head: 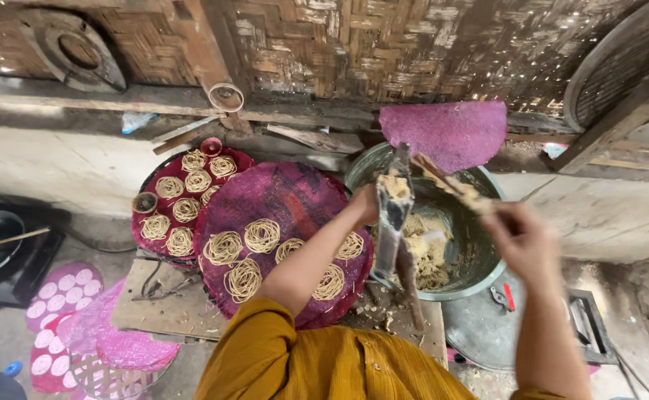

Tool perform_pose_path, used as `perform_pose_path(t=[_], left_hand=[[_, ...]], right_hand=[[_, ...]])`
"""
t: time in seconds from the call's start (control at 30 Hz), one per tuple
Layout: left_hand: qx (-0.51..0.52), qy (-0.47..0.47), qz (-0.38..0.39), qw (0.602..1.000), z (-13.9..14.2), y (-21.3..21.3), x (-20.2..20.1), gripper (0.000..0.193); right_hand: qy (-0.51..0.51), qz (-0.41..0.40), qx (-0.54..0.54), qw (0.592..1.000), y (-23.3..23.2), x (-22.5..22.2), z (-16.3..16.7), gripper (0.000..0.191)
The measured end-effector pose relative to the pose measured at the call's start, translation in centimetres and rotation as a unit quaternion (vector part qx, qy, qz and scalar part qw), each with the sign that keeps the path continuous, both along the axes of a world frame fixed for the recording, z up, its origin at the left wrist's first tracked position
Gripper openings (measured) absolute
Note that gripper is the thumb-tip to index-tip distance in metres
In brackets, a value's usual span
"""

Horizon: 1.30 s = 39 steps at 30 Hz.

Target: The person operates a manual wooden lever noodle press, scooping dough from a large basin into the press cylinder and squeezing it so strands extrude onto round trays, forming noodle nests. They periodically reload the press, reposition trays, and at one point walk across the work area to reach another tray.

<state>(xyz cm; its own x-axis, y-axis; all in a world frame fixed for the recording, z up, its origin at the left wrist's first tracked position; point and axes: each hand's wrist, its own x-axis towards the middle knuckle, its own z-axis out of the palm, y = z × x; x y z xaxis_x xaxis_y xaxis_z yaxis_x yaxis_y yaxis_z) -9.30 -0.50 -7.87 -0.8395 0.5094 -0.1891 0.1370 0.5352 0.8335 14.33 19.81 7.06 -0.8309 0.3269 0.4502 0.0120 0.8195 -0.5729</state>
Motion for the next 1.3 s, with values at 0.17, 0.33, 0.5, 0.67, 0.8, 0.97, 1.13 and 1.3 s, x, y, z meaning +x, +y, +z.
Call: perform_pose_path(t=[0.17,0.33,0.5,0.67,0.8,0.97,1.13,1.3], left_hand=[[-0.047,0.097,-0.038,0.993,0.3,0.6,0.0,0.039],[-0.003,0.137,-0.024,0.990,0.5,-0.3,-0.2,0.039],[-0.003,0.192,-0.036,0.981,0.3,1.1,0.5,0.029],[-0.022,0.090,-0.035,0.995,0.6,-0.1,-0.9,0.042],[0.054,0.043,-0.059,0.996,0.3,-0.5,-0.1,0.061],[0.089,-0.060,-0.037,0.993,1.4,-0.3,0.5,0.046],[-0.047,0.092,-0.036,0.994,2.6,-1.2,-0.1,0.047],[0.039,0.109,-0.027,0.993,2.0,-0.4,0.5,0.042]], right_hand=[[-0.088,0.047,-0.234,0.967,-1.8,-0.1,-6.8,0.023],[0.041,0.010,-0.062,0.997,0.0,0.9,-5.3,0.030],[0.129,-0.011,0.149,0.980,-3.2,-0.7,-6.0,0.021],[0.052,0.082,-0.036,0.995,-2.8,1.8,-6.3,0.024],[-0.013,-0.001,-0.110,0.994,-0.4,0.7,-6.3,0.025],[0.041,-0.003,-0.056,0.998,-0.4,0.6,-8.0,0.024],[0.002,0.066,-0.171,0.983,0.6,2.2,-8.4,0.024],[-0.024,0.026,-0.187,0.982,2.3,2.3,-9.3,0.022]])
